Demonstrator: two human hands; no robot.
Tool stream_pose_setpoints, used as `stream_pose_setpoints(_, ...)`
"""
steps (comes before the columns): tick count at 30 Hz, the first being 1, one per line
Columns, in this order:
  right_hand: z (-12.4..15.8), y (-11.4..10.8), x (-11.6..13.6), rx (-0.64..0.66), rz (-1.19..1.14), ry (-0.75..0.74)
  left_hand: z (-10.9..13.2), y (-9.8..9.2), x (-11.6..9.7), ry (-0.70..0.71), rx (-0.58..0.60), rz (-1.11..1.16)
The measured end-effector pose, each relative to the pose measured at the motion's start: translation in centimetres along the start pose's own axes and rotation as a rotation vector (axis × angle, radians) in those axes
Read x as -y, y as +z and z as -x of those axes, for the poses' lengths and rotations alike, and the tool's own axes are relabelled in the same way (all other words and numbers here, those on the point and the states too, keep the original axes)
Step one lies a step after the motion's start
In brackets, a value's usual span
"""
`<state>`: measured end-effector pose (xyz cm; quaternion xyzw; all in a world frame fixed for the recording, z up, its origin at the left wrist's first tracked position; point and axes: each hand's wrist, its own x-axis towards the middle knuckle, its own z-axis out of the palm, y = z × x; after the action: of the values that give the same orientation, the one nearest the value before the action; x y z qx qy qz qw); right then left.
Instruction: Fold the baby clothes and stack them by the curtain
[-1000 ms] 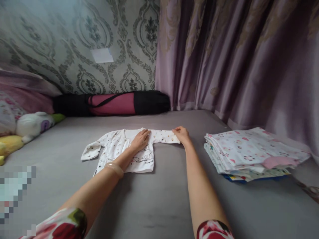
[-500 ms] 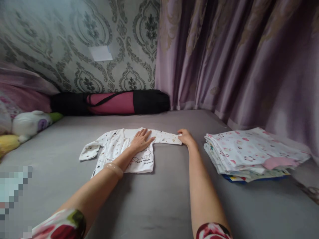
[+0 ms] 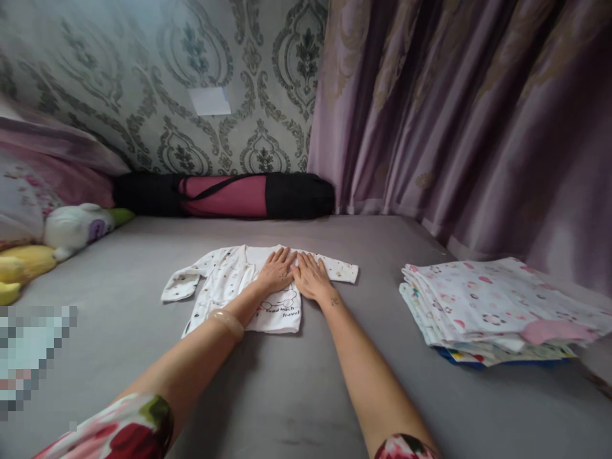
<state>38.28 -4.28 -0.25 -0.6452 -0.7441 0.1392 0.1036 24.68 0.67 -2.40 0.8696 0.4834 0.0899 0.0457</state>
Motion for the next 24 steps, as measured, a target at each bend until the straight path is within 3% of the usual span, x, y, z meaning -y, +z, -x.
stream_pose_setpoints(12,1.9,-1.9,-4.2,0.012,0.158,0.397,-0.1,-0.4,-0.3,0.002,0.023,0.035)
stream_pose_setpoints(17,2.0,-1.8,-5.3,-0.003,0.225,0.45,-0.5,-0.7,-0.1,0.013,0.058,0.085)
stream_pose_setpoints(20,1.7,-1.7,-5.3,-0.01,0.245,0.468,-0.1,-2.1,0.8,0.014,0.079,0.151)
stream_pose_setpoints(24,1.5,-1.6,-5.4,-0.003,0.282,0.454,2.3,-5.5,4.0,0.004,-0.082,0.234)
